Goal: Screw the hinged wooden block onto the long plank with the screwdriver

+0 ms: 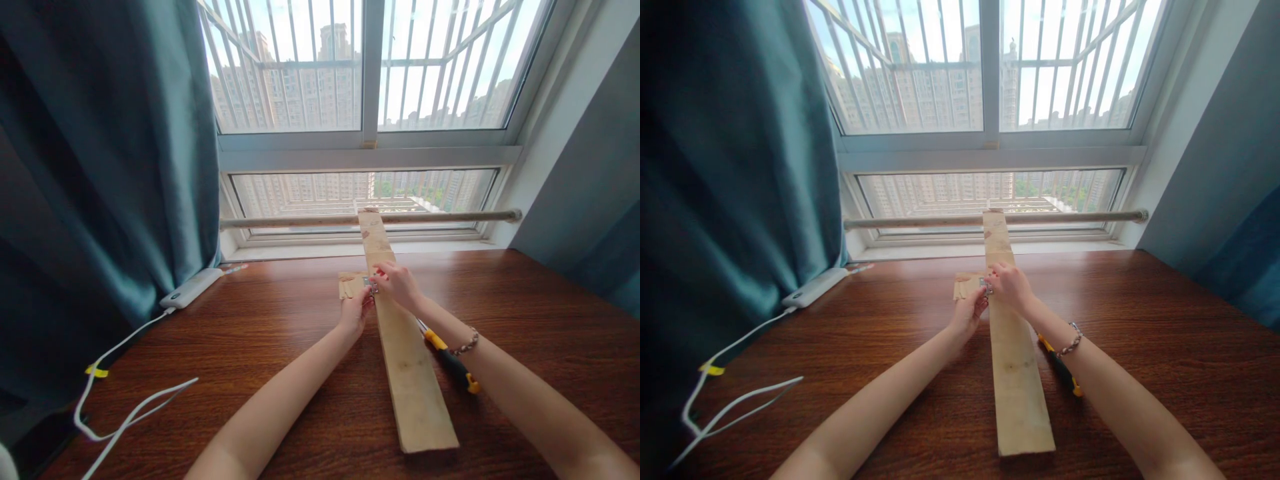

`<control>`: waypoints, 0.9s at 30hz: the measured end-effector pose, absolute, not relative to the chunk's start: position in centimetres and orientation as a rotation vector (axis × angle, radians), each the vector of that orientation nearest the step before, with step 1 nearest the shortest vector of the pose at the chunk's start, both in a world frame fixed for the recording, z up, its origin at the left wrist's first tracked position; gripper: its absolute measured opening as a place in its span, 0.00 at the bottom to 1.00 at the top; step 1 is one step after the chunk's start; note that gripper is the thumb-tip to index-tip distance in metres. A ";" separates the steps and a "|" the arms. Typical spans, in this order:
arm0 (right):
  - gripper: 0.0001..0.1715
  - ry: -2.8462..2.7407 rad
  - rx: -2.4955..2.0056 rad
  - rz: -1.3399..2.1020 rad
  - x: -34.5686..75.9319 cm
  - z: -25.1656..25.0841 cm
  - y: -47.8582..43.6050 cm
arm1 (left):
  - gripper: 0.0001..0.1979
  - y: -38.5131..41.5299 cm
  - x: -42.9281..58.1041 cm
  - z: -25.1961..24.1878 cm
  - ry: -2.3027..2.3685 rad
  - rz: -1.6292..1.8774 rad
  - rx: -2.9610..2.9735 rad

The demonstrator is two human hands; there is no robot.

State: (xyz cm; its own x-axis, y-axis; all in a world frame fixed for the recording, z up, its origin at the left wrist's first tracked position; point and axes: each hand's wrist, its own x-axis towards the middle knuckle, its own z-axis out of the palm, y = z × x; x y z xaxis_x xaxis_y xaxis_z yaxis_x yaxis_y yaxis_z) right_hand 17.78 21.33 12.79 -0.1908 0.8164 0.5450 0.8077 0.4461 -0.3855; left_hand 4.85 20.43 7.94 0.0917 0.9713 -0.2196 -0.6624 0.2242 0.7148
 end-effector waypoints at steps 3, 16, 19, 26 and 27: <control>0.16 -1.878 -1.362 0.103 19.0 13.7 19.3 | 0.07 20.4 4.8 8.1 0.782 1.289 0.491; 0.25 -1.992 -1.842 0.128 26.2 5.8 4.7 | 0.05 20.2 4.8 8.2 0.751 1.286 0.463; 0.25 -1.821 -1.774 0.324 26.5 5.5 4.9 | 0.05 20.2 4.8 8.2 0.755 1.283 0.462; 0.24 -1.084 -1.259 1.060 26.1 12.5 7.3 | 0.04 20.3 4.8 8.1 0.745 1.284 0.464; 0.23 -1.035 -1.149 1.107 25.9 13.9 7.7 | 0.03 20.2 4.8 8.1 0.742 1.283 0.468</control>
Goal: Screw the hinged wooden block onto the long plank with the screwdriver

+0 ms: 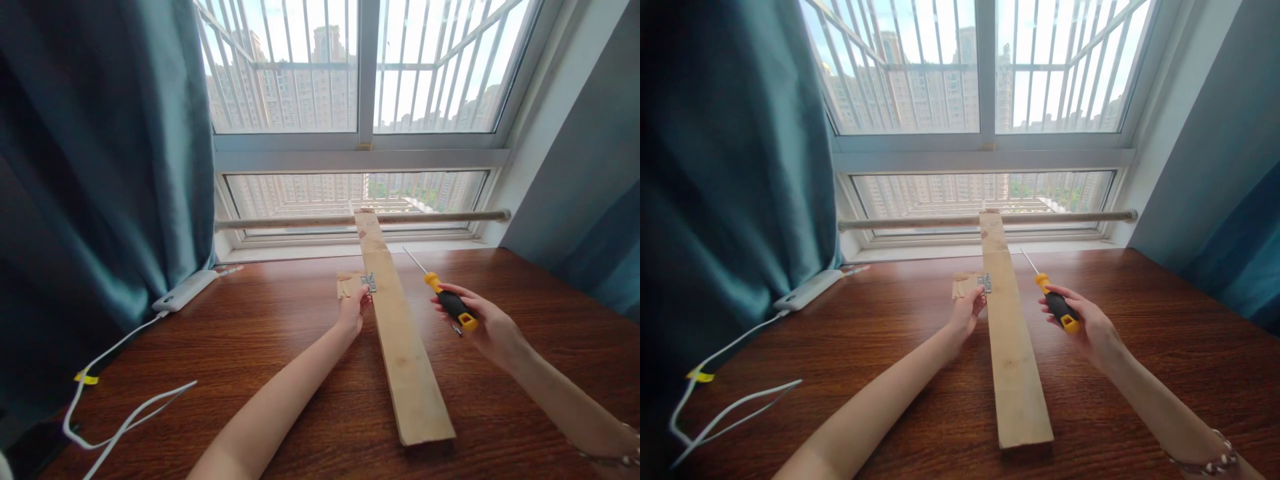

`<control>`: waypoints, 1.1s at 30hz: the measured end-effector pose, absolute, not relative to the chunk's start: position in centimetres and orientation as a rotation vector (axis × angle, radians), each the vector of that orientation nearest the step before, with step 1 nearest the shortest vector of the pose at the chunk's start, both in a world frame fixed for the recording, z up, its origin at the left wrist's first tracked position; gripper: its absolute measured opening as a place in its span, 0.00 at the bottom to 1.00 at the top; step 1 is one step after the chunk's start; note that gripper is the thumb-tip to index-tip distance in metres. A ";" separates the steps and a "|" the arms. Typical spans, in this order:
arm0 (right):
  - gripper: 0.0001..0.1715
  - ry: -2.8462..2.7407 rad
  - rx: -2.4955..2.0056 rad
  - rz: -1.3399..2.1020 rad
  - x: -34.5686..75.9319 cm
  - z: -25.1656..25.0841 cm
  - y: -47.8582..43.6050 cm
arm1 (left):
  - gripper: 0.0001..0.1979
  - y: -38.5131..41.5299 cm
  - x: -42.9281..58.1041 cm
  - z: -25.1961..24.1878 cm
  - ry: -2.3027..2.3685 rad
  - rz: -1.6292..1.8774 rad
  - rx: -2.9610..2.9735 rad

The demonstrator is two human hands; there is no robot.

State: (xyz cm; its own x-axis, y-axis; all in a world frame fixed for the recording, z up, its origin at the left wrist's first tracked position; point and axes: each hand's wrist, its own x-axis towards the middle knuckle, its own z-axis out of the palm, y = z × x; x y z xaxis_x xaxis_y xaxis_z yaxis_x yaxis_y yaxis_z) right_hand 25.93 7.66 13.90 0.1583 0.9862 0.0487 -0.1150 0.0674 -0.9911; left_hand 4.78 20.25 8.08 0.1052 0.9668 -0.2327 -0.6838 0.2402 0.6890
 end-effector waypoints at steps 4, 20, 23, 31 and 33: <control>0.25 -1.081 -0.807 1.172 25.0 18.7 9.6 | 0.03 20.2 4.7 8.1 0.747 1.282 0.471; 0.20 -1.020 -0.862 0.122 20.0 20.2 17.1 | 0.06 20.4 4.8 7.9 0.769 1.290 0.471; 0.23 -1.025 -0.941 0.149 20.5 19.9 16.9 | 0.05 20.4 4.8 7.9 0.776 1.279 0.466; 0.29 -0.986 -1.031 0.480 23.3 19.1 18.2 | 0.08 20.5 4.8 7.8 0.768 1.289 0.480; 0.29 -0.968 -1.042 0.512 23.8 18.9 18.6 | 0.08 20.5 4.8 7.8 0.762 1.293 0.477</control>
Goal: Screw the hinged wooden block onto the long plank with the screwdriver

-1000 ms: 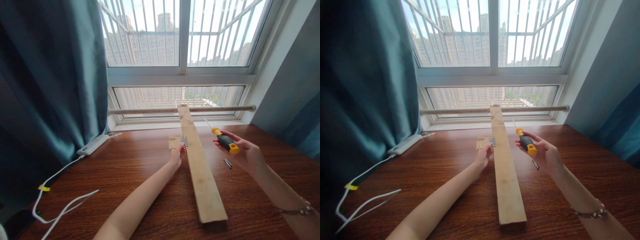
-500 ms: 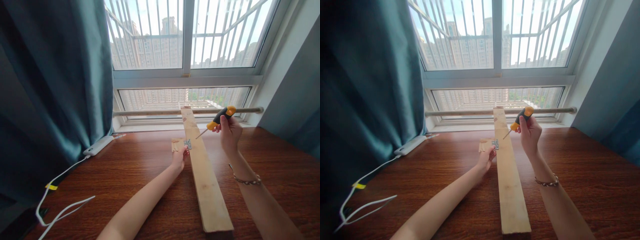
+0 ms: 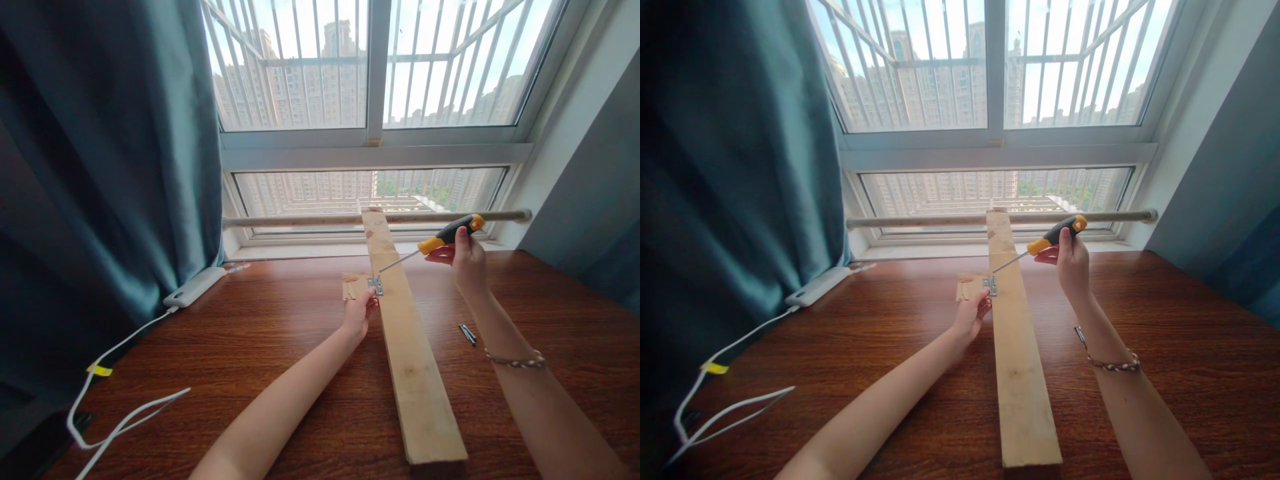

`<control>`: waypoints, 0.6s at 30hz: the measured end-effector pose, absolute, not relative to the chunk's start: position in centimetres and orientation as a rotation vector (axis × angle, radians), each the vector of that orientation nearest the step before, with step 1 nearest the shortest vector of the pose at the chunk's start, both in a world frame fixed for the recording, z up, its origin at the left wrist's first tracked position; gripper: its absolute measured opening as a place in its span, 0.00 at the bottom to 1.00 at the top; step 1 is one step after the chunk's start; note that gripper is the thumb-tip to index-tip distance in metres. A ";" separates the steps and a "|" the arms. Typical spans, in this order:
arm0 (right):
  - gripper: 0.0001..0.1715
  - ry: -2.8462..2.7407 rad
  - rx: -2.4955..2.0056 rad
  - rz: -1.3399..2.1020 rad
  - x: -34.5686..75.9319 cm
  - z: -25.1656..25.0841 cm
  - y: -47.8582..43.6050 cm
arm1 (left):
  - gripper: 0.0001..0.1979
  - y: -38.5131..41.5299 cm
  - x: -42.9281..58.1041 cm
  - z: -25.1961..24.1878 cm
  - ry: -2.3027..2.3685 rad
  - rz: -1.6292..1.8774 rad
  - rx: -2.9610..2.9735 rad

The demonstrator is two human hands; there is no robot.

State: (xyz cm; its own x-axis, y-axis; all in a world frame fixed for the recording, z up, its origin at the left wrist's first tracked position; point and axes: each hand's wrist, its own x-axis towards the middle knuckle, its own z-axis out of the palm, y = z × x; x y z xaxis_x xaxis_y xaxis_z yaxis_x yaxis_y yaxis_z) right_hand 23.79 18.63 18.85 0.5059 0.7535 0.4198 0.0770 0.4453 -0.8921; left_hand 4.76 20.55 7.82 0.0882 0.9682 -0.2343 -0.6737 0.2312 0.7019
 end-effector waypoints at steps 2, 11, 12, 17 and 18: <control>0.29 -0.958 -1.044 0.538 24.1 18.6 18.9 | 0.08 20.5 4.8 7.8 0.766 1.292 0.470; 0.28 -0.992 -1.041 0.535 23.9 18.2 19.3 | 0.04 20.4 4.8 8.2 0.779 1.277 0.466; 0.28 -1.004 -1.044 0.521 23.9 18.1 19.3 | 0.04 20.3 4.8 8.2 0.779 1.274 0.465; 0.27 -1.109 -1.035 0.429 23.5 18.3 19.0 | 0.04 20.3 4.7 8.3 0.781 1.276 0.464; 0.26 -1.127 -1.013 0.438 23.2 18.5 18.9 | 0.04 20.3 4.8 8.3 0.782 1.276 0.461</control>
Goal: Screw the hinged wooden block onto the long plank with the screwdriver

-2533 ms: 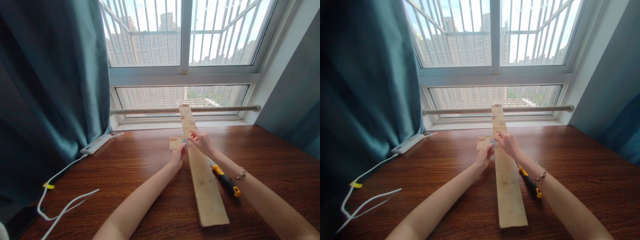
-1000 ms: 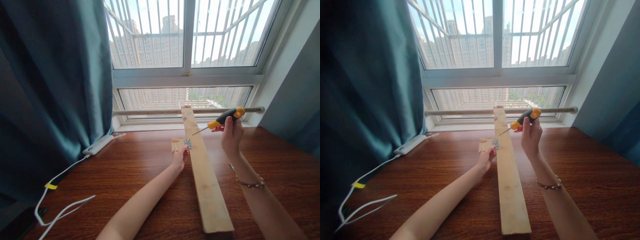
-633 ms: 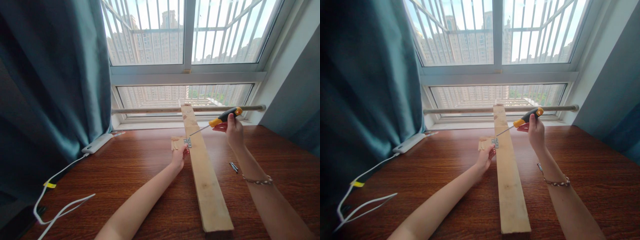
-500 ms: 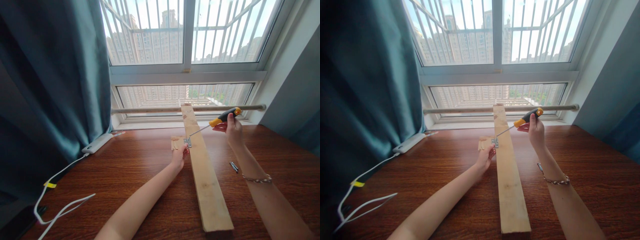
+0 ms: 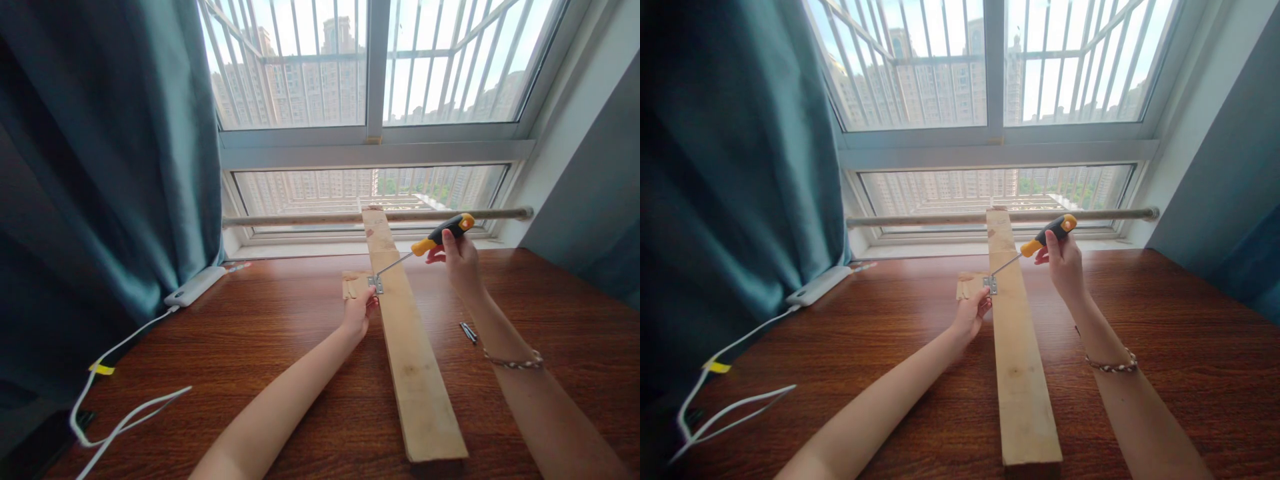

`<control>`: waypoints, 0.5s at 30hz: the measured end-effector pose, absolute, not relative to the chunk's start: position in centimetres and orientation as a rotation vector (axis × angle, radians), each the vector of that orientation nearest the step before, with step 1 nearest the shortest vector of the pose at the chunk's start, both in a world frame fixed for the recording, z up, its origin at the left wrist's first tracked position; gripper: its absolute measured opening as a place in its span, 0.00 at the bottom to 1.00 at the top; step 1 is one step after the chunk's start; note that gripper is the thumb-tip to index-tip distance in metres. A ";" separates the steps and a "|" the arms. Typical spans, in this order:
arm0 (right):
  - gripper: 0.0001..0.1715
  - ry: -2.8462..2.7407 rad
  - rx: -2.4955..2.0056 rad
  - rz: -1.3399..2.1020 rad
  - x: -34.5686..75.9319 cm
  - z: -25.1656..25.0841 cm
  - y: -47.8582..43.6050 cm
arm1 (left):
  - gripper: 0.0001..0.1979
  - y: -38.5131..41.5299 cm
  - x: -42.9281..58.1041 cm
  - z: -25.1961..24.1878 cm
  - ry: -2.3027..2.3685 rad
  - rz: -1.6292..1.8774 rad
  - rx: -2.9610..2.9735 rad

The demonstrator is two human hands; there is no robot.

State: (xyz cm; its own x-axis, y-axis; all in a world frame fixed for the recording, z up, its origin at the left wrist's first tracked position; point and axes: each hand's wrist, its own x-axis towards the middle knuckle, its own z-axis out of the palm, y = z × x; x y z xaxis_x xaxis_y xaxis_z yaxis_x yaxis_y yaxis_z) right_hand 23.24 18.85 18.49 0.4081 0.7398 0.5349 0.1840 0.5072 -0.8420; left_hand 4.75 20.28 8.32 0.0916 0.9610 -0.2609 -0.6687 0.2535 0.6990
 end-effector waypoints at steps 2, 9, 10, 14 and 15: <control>0.26 -1.153 -0.961 0.498 22.8 18.9 18.5 | 0.04 20.3 4.8 8.3 0.783 1.280 0.455; 0.31 -1.196 -0.882 0.738 22.6 20.4 17.3 | 0.04 20.3 4.8 8.3 0.790 1.273 0.464; 0.33 -1.204 -0.898 0.743 22.7 20.5 17.2 | 0.04 20.3 4.8 8.2 0.788 1.272 0.471; 0.35 -1.256 -0.950 0.672 22.8 20.4 17.0 | 0.07 20.4 4.7 8.0 0.775 1.274 0.497; 0.34 -1.265 -0.969 0.631 22.8 20.3 17.0 | 0.07 20.4 4.7 8.0 0.778 1.272 0.499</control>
